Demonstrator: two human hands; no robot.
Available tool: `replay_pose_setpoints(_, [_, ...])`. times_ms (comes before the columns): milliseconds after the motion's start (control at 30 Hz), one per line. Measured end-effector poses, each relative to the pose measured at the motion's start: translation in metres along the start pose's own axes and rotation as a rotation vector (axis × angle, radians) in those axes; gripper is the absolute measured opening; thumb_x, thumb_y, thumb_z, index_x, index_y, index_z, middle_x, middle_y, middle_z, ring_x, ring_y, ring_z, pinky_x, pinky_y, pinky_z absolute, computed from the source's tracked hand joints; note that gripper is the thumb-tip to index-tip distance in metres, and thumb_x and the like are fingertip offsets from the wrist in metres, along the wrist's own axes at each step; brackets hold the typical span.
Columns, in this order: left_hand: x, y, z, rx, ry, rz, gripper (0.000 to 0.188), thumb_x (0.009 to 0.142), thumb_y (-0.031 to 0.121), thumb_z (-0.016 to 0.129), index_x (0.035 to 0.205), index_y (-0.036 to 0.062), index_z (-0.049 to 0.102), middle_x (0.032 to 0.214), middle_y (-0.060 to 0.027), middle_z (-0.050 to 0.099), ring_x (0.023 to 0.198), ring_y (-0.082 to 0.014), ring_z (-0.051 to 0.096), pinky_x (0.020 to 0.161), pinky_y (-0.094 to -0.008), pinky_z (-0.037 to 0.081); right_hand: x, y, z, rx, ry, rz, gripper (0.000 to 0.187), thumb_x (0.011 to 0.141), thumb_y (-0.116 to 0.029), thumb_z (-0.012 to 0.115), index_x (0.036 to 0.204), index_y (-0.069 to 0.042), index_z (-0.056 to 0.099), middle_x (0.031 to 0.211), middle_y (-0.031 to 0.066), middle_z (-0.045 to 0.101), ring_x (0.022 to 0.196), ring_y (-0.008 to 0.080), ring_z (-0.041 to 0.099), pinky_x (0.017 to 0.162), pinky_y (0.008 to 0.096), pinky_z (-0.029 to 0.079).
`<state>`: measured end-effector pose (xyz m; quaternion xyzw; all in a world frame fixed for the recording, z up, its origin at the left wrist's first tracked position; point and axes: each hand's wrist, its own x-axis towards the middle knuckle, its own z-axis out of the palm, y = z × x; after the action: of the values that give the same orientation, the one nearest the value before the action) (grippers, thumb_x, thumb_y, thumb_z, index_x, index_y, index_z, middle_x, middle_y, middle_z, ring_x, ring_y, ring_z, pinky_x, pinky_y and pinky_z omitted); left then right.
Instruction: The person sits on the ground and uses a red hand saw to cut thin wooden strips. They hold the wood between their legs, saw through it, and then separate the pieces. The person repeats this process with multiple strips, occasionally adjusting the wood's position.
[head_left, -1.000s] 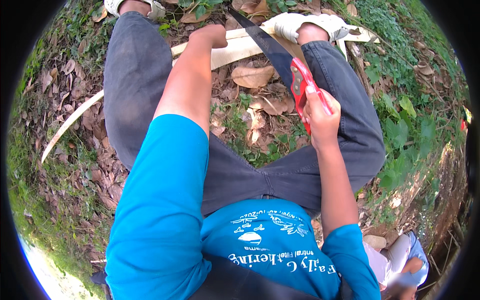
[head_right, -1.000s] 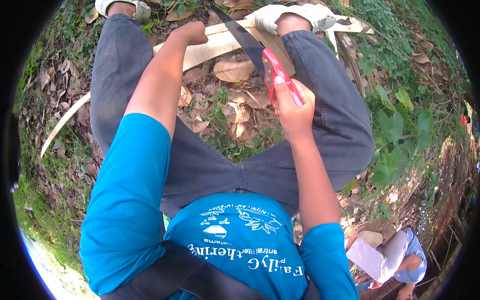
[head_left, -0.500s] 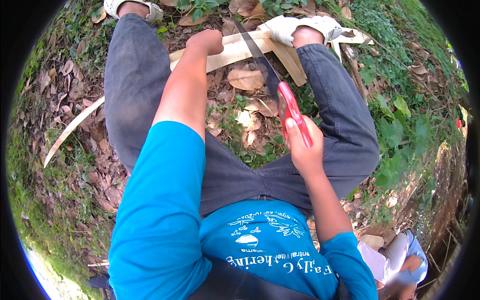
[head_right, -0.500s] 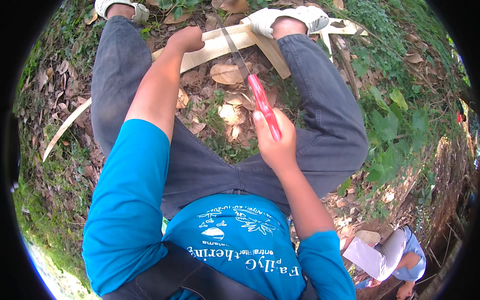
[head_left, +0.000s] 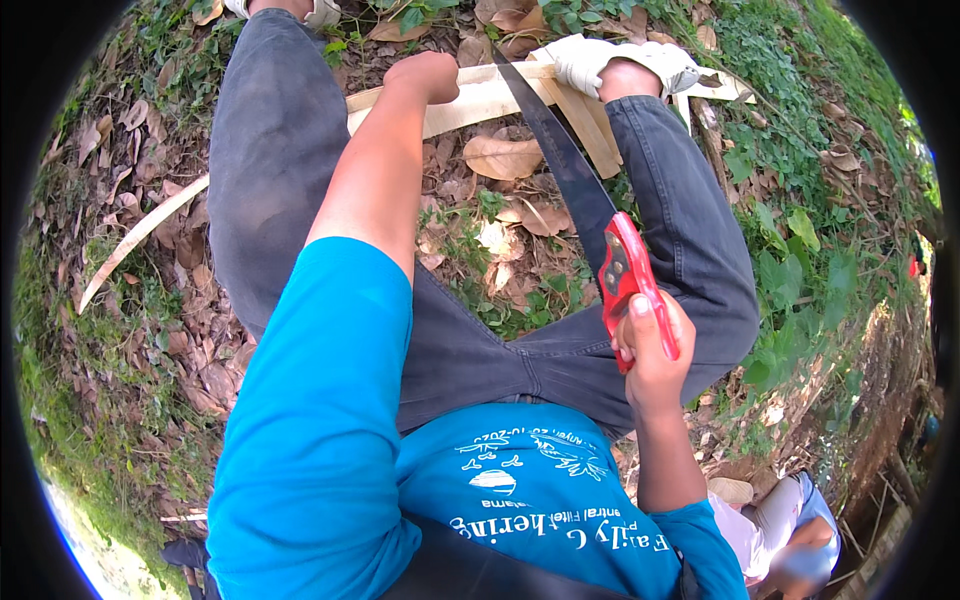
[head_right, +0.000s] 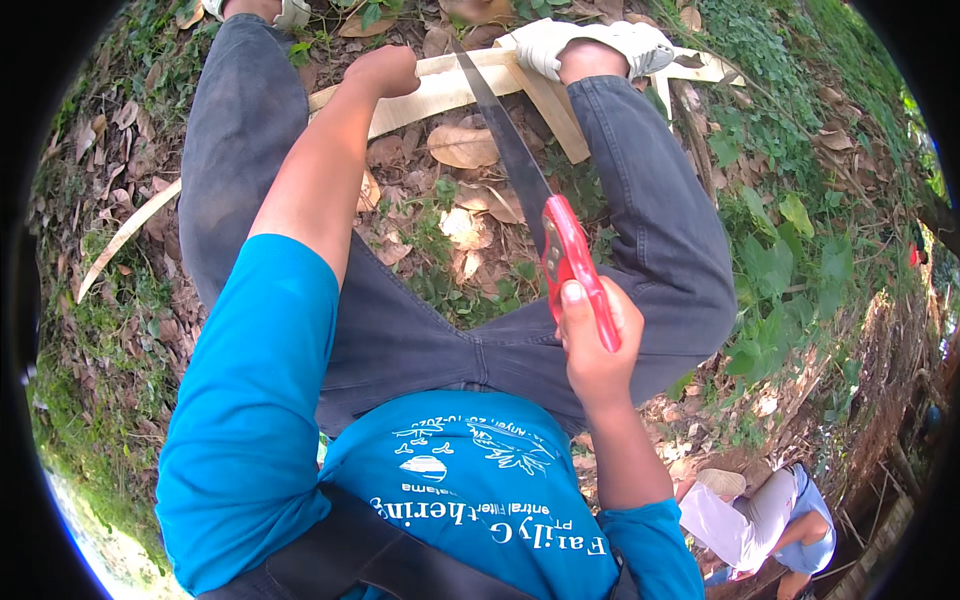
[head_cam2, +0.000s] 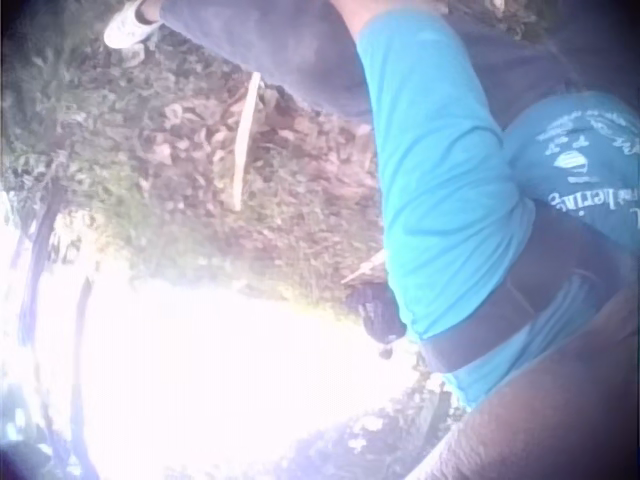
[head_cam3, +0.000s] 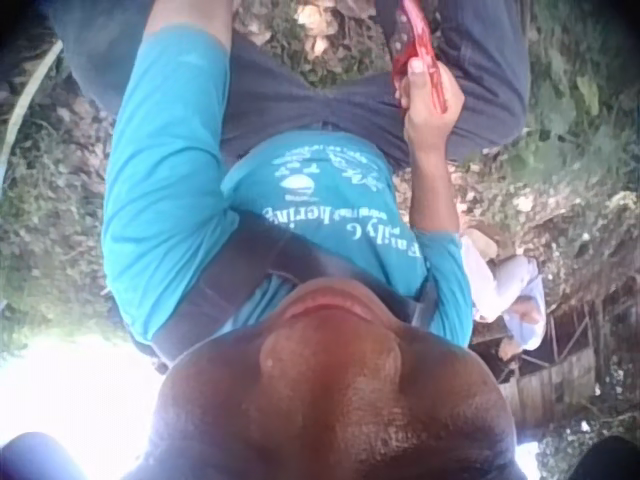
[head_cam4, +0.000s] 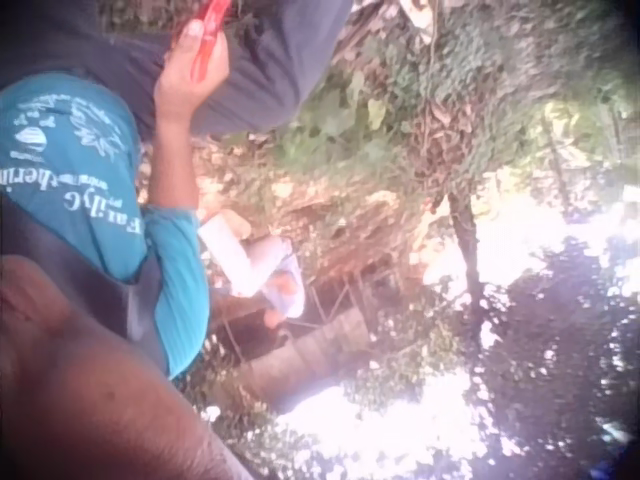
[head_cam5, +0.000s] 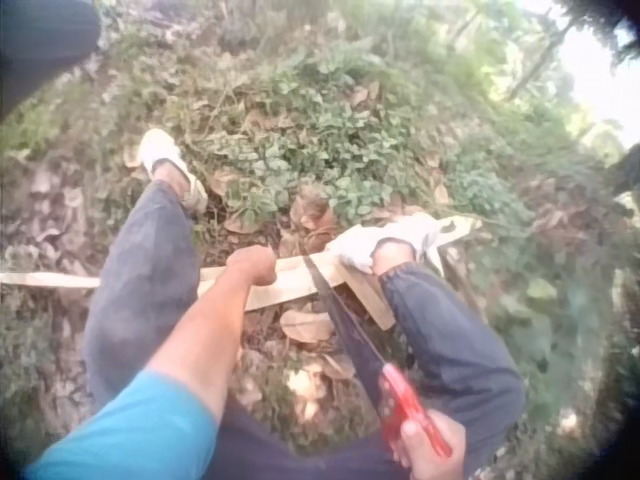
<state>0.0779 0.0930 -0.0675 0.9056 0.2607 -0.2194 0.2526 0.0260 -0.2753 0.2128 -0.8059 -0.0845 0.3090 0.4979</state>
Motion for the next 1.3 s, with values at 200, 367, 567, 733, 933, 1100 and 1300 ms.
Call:
replay_pose_setpoints(200, [0.003, 0.001, -0.004, -0.018, -0.113, -0.018, 0.038, 0.086, 0.016, 0.06, 0.121, 0.009, 0.075, 0.128, -0.0137, 0.072, 0.118, -0.032, 0.069, 0.098, -0.0462, 0.056, -0.025, -0.034, -0.036, 0.127, 0.072, -0.202, 0.033, 0.104, -0.027, 0.063, 0.085, 0.0, 0.058, 0.058, -0.0028, 0.045, 0.049, 0.0066, 0.042, 0.051, 0.0244, 0.038])
replay_pose_setpoints(367, [-0.004, 0.001, -0.001, -0.044, -0.087, -0.027, 0.038, 0.086, 0.02, 0.064, 0.121, 0.0096, 0.075, 0.128, -0.0148, 0.072, 0.119, -0.0329, 0.068, 0.099, -0.0468, 0.056, 0.044, -0.005, -0.005, 0.116, 0.037, -0.127, 0.031, 0.105, -0.026, 0.063, 0.085, -0.004, 0.058, 0.059, -0.0038, 0.048, 0.049, 0.0048, 0.041, 0.05, 0.0243, 0.037])
replay_pose_setpoints(567, [-0.02, 0.006, 0.004, -0.002, 0.088, -0.002, 0.029, 0.088, 0.026, 0.067, 0.107, 0.0079, 0.078, 0.112, -0.0171, 0.076, 0.105, -0.0365, 0.073, 0.091, -0.0477, 0.06, 0.092, 0.032, 0.026, 0.044, -0.023, -0.125, 0.031, 0.103, -0.022, 0.067, 0.079, -0.005, 0.061, 0.064, -0.0042, 0.052, 0.055, 0.003, 0.046, 0.049, 0.0241, 0.035])
replay_pose_setpoints(733, [-0.022, 0.007, 0.0, 0.035, 0.097, 0.02, 0.027, 0.089, 0.024, 0.067, 0.107, 0.0076, 0.078, 0.111, -0.017, 0.076, 0.103, -0.0367, 0.073, 0.089, -0.048, 0.06, 0.098, 0.052, 0.036, 0.034, -0.004, -0.15, 0.032, 0.103, -0.021, 0.067, 0.077, -0.004, 0.06, 0.066, -0.0044, 0.053, 0.057, 0.0025, 0.045, 0.051, 0.024, 0.034])
replay_pose_setpoints(933, [-0.016, 0.001, 0.009, 0.047, 0.127, 0.022, 0.026, 0.09, 0.024, 0.066, 0.108, 0.0088, 0.078, 0.112, -0.0161, 0.076, 0.103, -0.0363, 0.073, 0.089, -0.0479, 0.06, 0.094, 0.048, 0.038, 0.043, 0.0, -0.127, 0.031, 0.103, -0.02, 0.066, 0.077, -0.004, 0.06, 0.066, -0.0045, 0.052, 0.058, 0.0027, 0.045, 0.052, 0.0243, 0.034])
replay_pose_setpoints(1100, [-0.022, 0.006, 0.002, 0.031, 0.098, 0.014, 0.027, 0.091, 0.025, 0.066, 0.109, 0.0091, 0.078, 0.112, -0.0161, 0.076, 0.103, -0.0366, 0.073, 0.09, -0.0479, 0.06, 0.089, 0.042, 0.041, -0.008, 0.02, -0.144, 0.03, 0.103, -0.019, 0.066, 0.078, -0.003, 0.06, 0.066, -0.0049, 0.051, 0.059, 0.0028, 0.043, 0.053, 0.0247, 0.034])
replay_pose_setpoints(1300, [-0.02, 0.004, 0.007, 0.042, 0.115, 0.021, 0.027, 0.09, 0.024, 0.067, 0.111, 0.0088, 0.077, 0.112, -0.0168, 0.076, 0.103, -0.0365, 0.073, 0.09, -0.0479, 0.06, 0.08, 0.047, 0.048, -0.05, 0.045, -0.142, 0.031, 0.103, -0.018, 0.066, 0.077, -0.003, 0.06, 0.066, -0.005, 0.05, 0.06, 0.0033, 0.04, 0.054, 0.0263, 0.033])
